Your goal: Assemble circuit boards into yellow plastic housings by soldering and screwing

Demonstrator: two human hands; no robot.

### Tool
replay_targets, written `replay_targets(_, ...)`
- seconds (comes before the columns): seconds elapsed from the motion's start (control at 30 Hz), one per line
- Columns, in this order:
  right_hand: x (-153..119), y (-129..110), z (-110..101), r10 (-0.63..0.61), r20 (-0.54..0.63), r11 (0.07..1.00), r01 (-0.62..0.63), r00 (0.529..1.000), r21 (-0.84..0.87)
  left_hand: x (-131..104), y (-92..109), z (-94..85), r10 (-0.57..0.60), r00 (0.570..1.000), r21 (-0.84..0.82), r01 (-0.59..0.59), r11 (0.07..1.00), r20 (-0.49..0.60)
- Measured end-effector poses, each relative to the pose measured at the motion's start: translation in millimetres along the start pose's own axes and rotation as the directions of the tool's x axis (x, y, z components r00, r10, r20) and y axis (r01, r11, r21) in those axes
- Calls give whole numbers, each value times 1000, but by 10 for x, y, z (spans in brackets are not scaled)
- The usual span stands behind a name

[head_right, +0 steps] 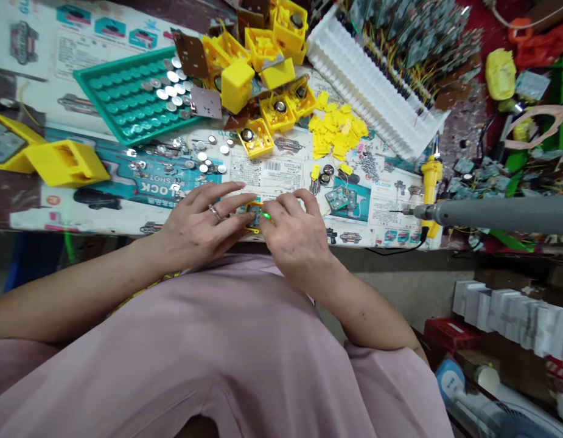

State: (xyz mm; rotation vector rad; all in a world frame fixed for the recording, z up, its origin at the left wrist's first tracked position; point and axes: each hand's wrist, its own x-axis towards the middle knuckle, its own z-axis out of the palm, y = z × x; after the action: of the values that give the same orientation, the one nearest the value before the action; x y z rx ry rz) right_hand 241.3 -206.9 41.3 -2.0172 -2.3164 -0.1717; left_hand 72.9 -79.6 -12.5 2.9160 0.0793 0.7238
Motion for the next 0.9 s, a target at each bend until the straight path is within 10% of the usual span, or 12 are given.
replay_targets(0.37, -263, 105, 139, 201, -319, 972, -148, 926, 185, 69, -41, 96, 30, 1000, -138, -30, 990, -2)
replay_targets(0.9, -256, 18, 212, 111, -354, 984, -52, 929, 172, 76, -45, 71, 42, 999, -172, -43, 984, -6)
